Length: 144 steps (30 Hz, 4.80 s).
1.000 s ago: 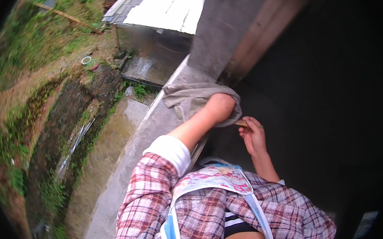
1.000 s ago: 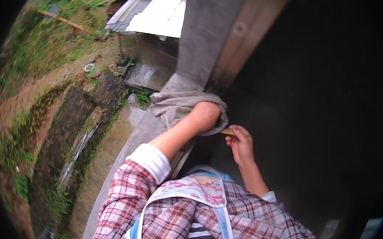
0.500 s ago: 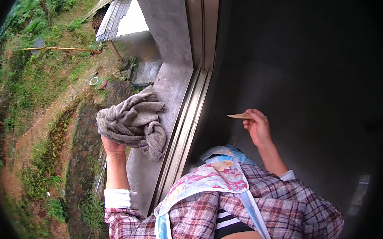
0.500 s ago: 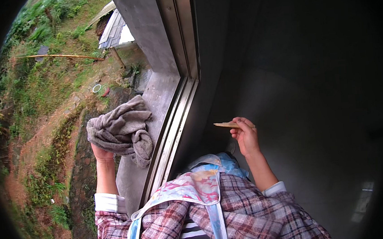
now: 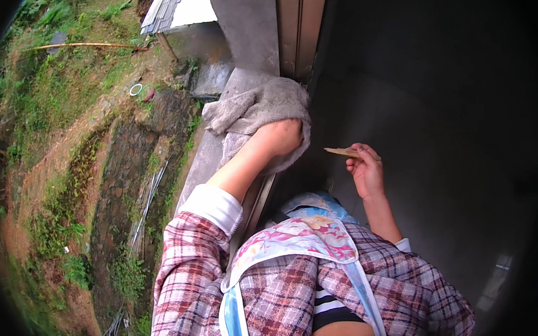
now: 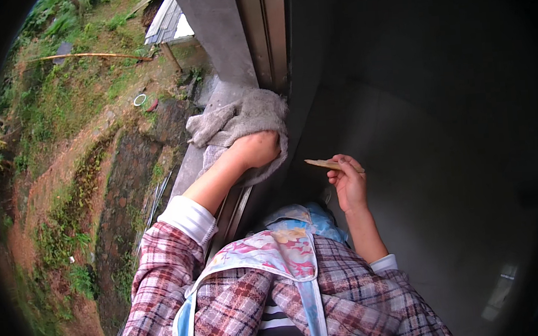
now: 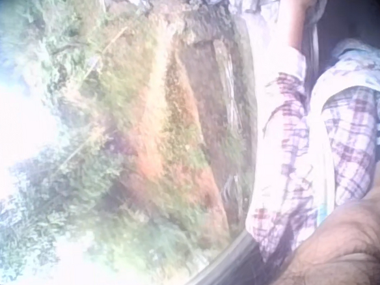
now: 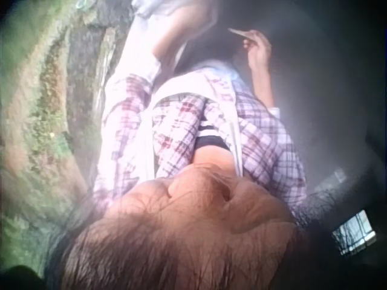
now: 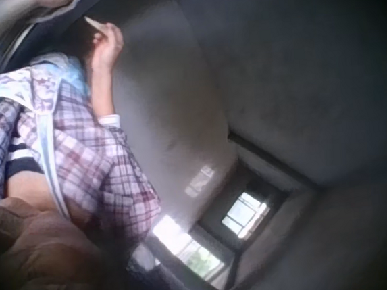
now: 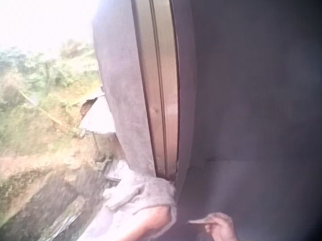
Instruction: The person cleans a window frame and sill using a cloth and a small stick-like tool. They wipe the frame, scrape along the edges, and rinse the cloth in a red bucket of soapy water before continuing to wipe the frame.
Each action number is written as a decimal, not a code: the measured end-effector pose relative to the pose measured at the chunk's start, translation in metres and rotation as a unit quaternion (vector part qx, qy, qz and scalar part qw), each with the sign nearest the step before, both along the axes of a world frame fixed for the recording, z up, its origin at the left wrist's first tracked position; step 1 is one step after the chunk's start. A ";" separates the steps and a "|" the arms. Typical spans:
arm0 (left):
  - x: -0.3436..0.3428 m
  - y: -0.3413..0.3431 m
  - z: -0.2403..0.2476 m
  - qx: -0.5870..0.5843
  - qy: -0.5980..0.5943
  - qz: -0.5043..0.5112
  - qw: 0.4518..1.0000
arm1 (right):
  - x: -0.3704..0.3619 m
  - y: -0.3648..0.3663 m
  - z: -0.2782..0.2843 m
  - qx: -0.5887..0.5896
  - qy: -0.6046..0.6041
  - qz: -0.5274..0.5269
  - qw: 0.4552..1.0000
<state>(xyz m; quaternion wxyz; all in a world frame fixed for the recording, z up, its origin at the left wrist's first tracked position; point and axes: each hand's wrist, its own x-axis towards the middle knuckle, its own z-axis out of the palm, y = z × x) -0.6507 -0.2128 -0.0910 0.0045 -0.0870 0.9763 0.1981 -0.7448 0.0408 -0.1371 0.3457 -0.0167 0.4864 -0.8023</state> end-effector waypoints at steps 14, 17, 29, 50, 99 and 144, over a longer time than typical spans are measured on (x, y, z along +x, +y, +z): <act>0.287 0.060 0.046 -0.025 -0.046 -0.086 0.995 | 0.008 -0.030 0.009 -0.001 -0.009 0.120 0.993; 0.319 0.089 0.098 -0.067 -0.208 -0.031 0.975 | 0.002 -0.033 0.008 -0.002 -0.008 0.132 0.991; 0.110 0.021 0.083 0.132 0.308 0.147 0.931 | -0.067 -0.017 -0.003 0.016 -0.023 0.095 0.995; 0.061 0.093 -0.031 -0.289 0.205 0.341 0.871 | -0.179 -0.083 -0.031 0.026 -0.016 0.297 0.954; 0.113 0.112 0.096 0.566 0.719 0.218 0.341 | -0.196 -0.117 -0.066 0.049 -0.037 0.379 0.923; -0.078 0.056 -0.015 -0.142 0.218 0.474 0.841 | -0.246 -0.041 -0.072 0.110 -0.056 0.191 0.974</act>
